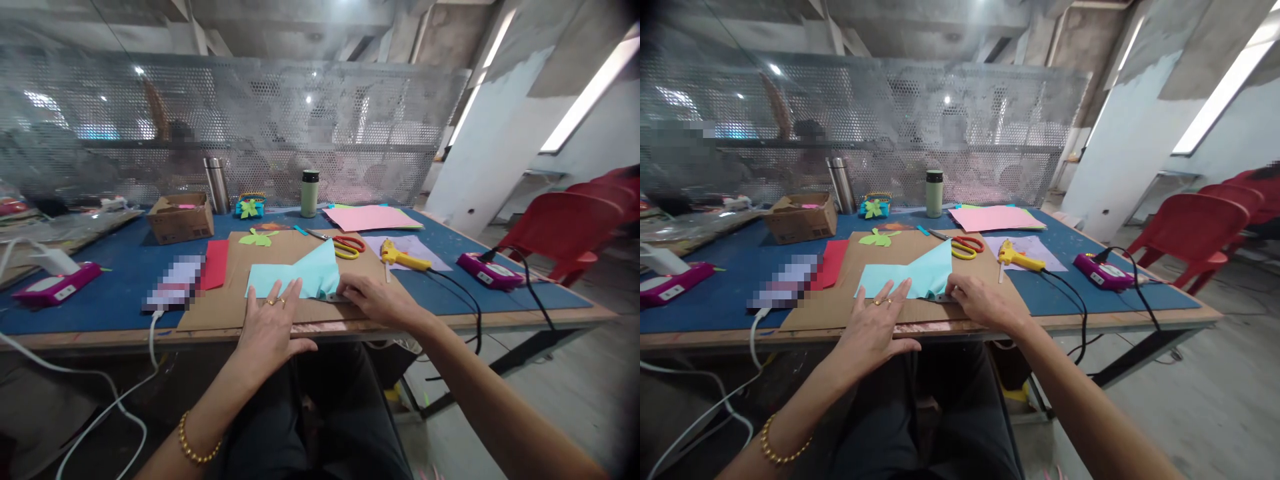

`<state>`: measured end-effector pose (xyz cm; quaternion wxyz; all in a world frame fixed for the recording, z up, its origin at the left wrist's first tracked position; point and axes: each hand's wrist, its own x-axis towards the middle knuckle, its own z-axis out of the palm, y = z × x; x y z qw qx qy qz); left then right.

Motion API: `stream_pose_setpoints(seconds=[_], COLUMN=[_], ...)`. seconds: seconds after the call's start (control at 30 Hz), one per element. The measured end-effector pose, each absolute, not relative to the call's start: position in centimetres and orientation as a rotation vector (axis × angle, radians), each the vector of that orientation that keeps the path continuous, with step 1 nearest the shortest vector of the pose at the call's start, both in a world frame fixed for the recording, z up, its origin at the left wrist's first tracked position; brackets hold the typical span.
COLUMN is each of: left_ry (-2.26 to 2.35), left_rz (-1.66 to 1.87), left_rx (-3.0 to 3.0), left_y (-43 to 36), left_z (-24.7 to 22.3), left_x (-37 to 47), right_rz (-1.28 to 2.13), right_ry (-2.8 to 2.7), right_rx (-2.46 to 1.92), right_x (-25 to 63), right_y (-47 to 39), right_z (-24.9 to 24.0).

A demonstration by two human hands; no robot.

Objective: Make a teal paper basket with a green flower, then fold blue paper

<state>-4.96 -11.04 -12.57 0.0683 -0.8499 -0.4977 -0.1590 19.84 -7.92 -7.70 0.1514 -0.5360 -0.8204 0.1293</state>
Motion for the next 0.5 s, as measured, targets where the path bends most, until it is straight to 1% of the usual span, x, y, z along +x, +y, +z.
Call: stream_pose_setpoints(seconds=[0.33,0.5], left_ry=[-1.501,-1.497], left_rz=[-0.474,-0.46], left_rx=[-2.558,-2.548], left_y=[-11.1,-11.0], left_z=[-12.5,-12.5], left_x=[-5.0,-5.0], right_rz=[0.321,0.373], right_ry=[-2.39,-2.379], right_rx=[-1.452,-1.498], right_x=[18.9,19.1], right_y=[-7.1,-7.8], right_z=[-7.8,-7.8])
